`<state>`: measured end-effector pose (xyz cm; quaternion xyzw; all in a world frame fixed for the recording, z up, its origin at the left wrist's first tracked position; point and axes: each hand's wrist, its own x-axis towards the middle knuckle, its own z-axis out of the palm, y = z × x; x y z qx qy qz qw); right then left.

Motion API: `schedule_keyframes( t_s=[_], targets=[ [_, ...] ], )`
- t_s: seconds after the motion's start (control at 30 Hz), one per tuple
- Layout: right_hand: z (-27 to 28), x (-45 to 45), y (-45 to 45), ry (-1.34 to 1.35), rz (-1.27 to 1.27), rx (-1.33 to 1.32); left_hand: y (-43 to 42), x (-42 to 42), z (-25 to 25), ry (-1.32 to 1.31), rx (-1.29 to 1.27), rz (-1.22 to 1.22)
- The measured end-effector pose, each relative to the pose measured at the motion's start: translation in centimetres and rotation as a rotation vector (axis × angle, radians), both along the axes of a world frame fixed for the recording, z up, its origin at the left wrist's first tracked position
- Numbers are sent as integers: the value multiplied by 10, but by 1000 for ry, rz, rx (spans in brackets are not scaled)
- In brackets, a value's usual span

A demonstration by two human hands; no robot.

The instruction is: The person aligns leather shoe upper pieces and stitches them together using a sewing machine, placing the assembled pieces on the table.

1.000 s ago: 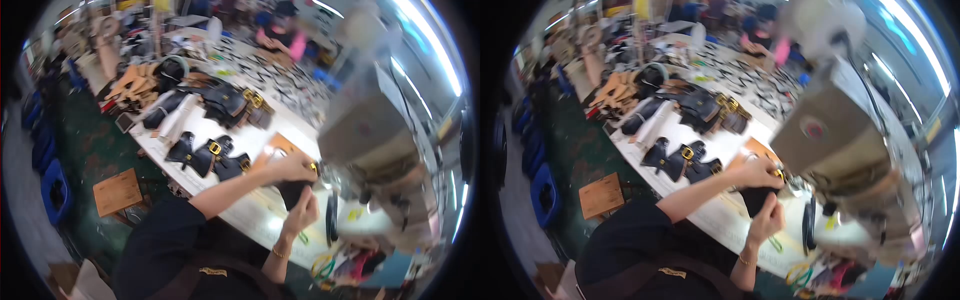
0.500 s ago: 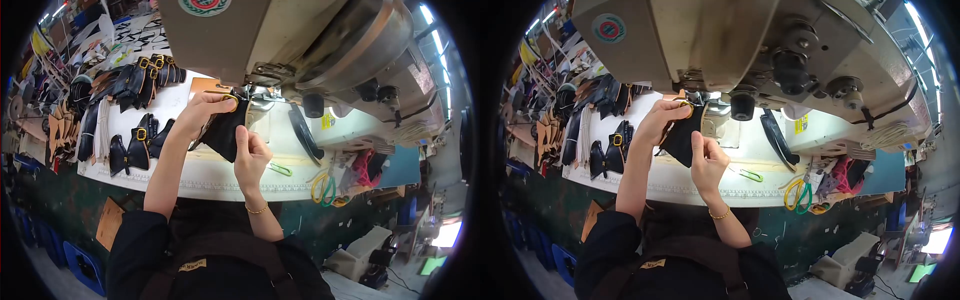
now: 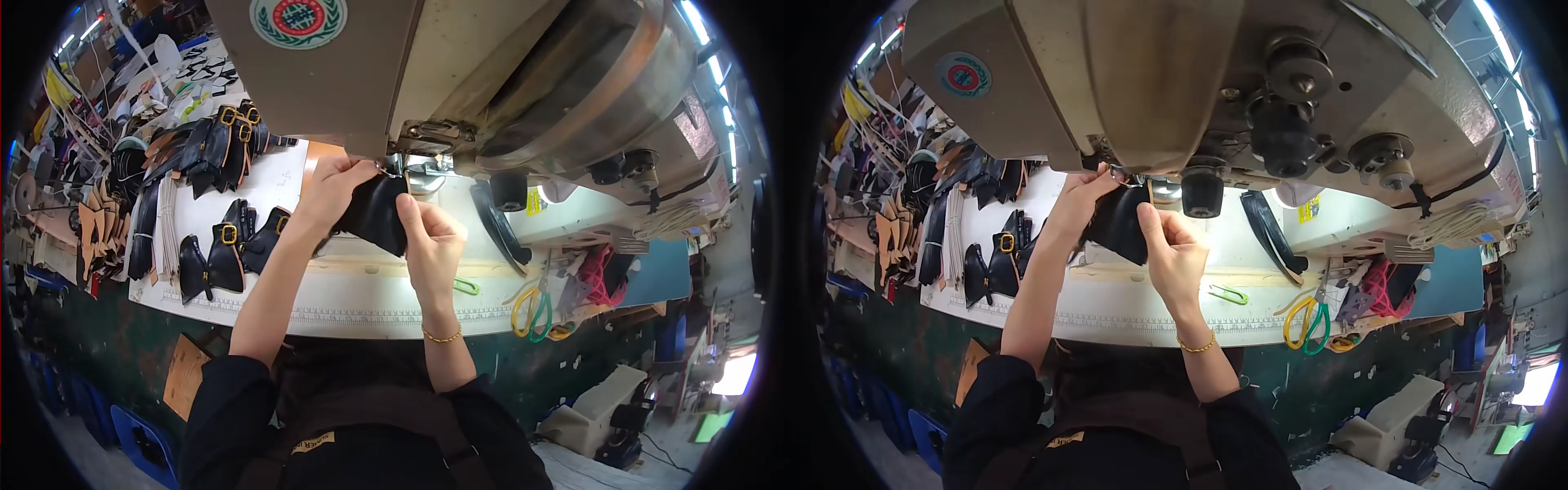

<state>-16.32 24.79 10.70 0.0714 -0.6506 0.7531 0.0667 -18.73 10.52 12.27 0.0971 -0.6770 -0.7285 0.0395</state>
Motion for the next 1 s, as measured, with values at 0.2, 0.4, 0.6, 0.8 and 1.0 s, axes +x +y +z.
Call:
schedule_keyframes(
  t_s=[0.2, 0.4, 0.6, 0.8, 1.0],
  targets=[
    [2, -6, -9, 59, -15, 71, -14, -38, -17, 625, -608, 115],
    [-1, -5, -11, 20, -18, 27, -11, -33, 2, 428, -619, 93],
    [12, -3, -8, -85, -5, -23, -17, -47, -7, 583, -592, 86],
    [11, -3, -5, -131, 10, -53, -15, -50, -9, 552, -502, 118],
    [12, -2, -9, -80, -34, -63, -17, -57, -10, 560, -493, 127]
  ],
)
